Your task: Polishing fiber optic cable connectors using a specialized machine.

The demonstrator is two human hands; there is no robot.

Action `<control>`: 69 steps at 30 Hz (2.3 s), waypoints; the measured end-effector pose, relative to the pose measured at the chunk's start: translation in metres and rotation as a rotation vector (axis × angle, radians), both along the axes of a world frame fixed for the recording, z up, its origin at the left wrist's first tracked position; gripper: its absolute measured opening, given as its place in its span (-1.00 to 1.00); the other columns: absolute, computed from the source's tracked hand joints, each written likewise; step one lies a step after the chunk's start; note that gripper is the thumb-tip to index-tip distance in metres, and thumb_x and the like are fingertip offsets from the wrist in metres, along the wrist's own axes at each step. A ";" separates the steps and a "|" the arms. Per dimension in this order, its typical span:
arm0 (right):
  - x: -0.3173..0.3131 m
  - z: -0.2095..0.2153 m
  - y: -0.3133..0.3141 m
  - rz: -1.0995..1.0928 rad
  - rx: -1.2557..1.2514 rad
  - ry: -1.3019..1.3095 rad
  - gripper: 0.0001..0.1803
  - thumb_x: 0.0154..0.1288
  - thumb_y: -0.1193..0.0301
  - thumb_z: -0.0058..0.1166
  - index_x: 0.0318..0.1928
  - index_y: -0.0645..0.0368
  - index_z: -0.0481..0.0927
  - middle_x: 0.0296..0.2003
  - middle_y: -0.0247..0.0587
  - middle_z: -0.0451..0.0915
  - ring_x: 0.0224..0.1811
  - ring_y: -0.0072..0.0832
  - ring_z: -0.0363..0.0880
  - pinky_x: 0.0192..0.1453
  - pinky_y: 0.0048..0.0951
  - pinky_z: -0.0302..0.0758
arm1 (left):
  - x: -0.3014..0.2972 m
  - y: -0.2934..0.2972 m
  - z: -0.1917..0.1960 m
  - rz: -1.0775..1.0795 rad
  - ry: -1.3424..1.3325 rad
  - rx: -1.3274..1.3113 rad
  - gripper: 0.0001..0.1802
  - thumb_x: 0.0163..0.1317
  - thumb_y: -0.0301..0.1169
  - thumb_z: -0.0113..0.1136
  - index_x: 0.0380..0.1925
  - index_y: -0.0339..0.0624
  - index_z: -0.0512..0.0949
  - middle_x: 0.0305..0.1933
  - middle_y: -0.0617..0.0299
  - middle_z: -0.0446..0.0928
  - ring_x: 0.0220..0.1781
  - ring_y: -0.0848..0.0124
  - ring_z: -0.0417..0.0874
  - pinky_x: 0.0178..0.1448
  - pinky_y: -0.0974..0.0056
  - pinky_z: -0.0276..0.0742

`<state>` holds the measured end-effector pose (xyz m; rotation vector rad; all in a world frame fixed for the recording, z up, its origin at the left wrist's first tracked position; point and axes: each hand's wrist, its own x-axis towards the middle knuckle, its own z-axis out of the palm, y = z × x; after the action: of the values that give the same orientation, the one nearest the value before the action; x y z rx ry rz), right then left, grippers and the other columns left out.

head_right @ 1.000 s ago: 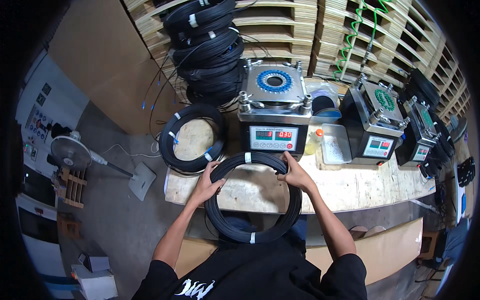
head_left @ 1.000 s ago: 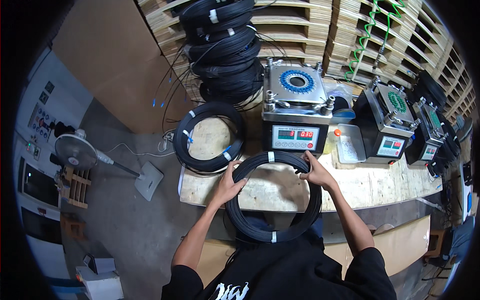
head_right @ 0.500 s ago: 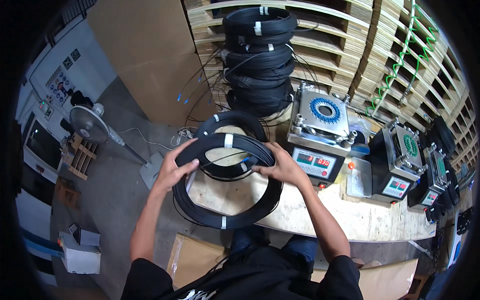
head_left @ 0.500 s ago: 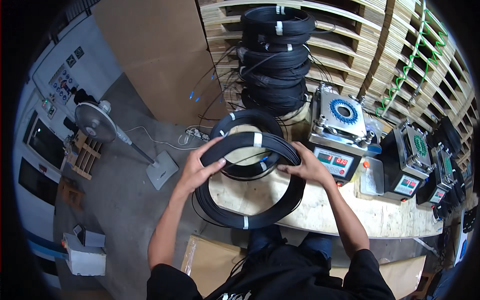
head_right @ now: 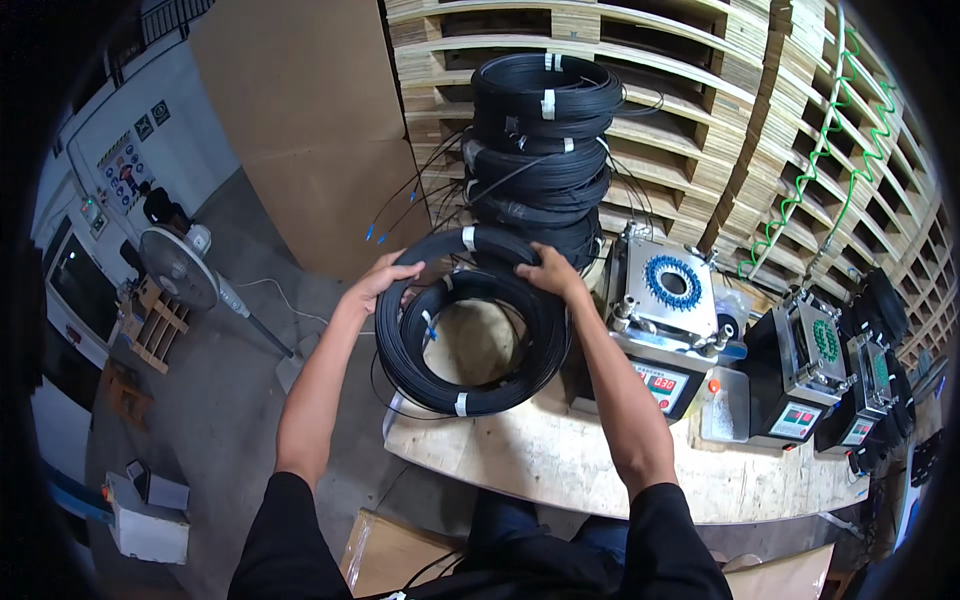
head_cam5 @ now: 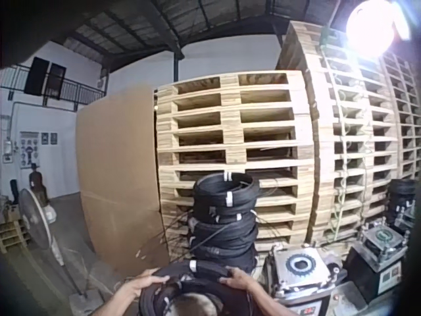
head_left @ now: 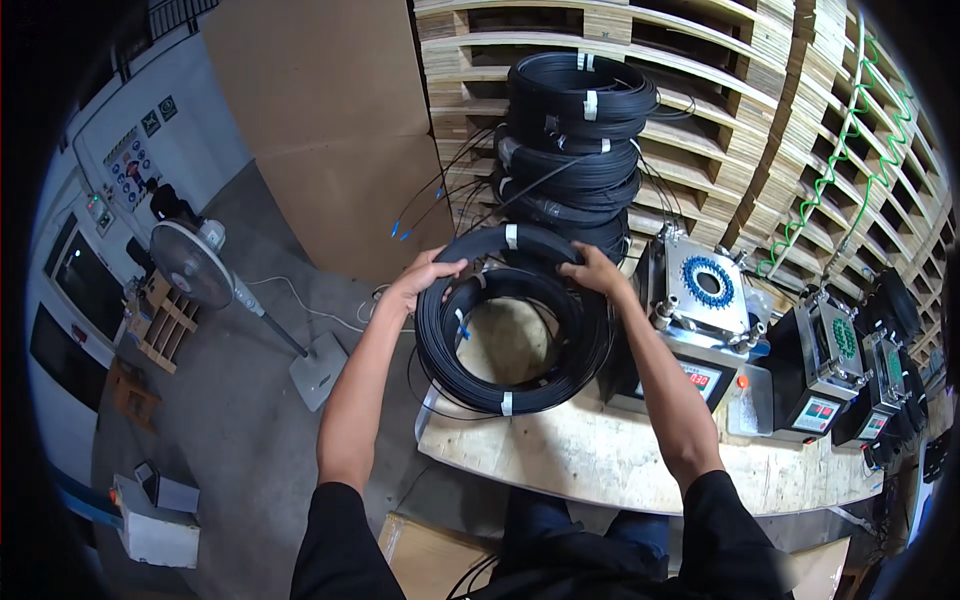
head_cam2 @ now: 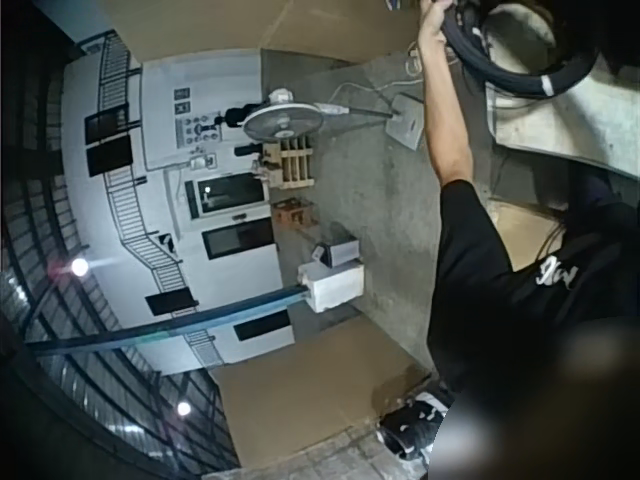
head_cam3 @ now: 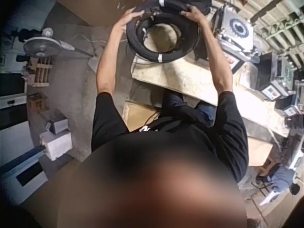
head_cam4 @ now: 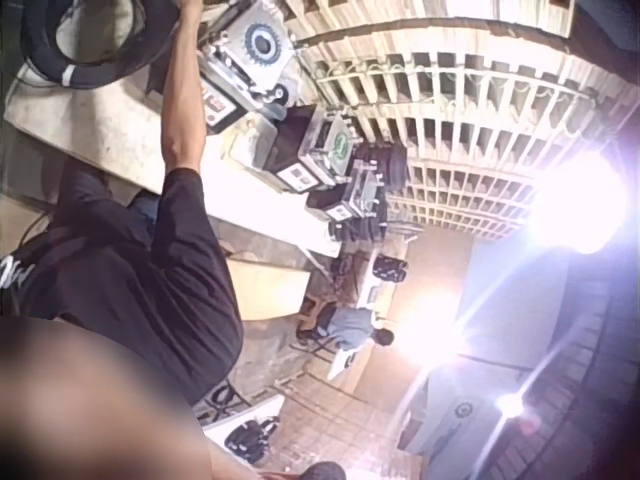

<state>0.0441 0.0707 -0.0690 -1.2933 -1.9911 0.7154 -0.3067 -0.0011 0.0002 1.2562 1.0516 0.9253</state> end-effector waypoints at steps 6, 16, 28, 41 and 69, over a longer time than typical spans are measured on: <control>-0.021 -0.057 0.012 -0.164 -0.121 -0.079 -0.26 0.06 0.17 0.49 0.15 0.42 0.58 -0.01 0.22 0.70 0.14 -0.09 0.67 0.23 -0.25 0.53 | -0.020 0.053 -0.061 -0.084 0.069 -0.190 -0.74 0.28 -0.25 0.39 -0.14 -0.08 0.59 -0.40 0.38 0.52 -0.55 0.57 0.53 -0.55 0.40 0.40; -0.027 -0.078 0.017 -0.178 -0.063 -0.243 -0.27 0.01 0.27 0.45 0.22 0.29 0.58 0.10 0.35 0.58 0.30 0.24 0.41 0.37 -0.04 0.44 | -0.021 0.081 -0.106 -0.003 0.395 0.007 -0.77 0.23 -0.28 0.39 -0.22 -0.20 0.70 -0.33 0.30 0.64 -0.30 0.49 0.61 -0.14 0.30 0.52; -0.019 -0.072 -0.008 -0.307 0.000 -0.267 -0.17 0.04 0.31 0.40 0.35 0.23 0.41 0.12 0.32 0.54 0.24 0.20 0.48 0.29 -0.01 0.48 | -0.020 0.068 -0.104 0.034 0.697 0.364 -0.11 -0.02 -0.18 0.56 0.33 -0.26 0.45 0.26 -0.09 0.58 0.33 0.14 0.58 0.38 0.17 0.44; -0.031 -0.083 -0.084 -0.393 -0.099 0.296 -0.10 0.05 0.64 0.22 0.48 0.27 0.24 0.23 0.16 0.56 0.29 -0.11 0.55 0.39 -0.33 0.41 | -0.038 0.032 -0.120 0.130 0.558 -0.033 -0.46 0.06 -0.54 0.39 0.12 -0.35 0.60 0.05 0.04 0.70 0.12 0.27 0.66 0.26 0.20 0.49; -0.019 -0.113 -0.127 -0.359 -0.424 0.996 -0.13 0.51 -0.20 -0.13 0.54 0.19 0.20 0.46 -0.12 0.29 0.48 -0.34 0.25 0.55 -0.38 0.13 | -0.032 -0.048 -0.167 0.219 -0.365 -0.420 -0.19 0.43 0.34 -0.11 0.31 -0.10 0.49 0.29 0.23 0.57 0.26 0.35 0.59 0.30 0.16 0.53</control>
<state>0.0255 -0.0560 -0.1821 -1.1240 -0.8123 1.3086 -0.3385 -0.0489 -0.1665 0.6059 1.0326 0.9908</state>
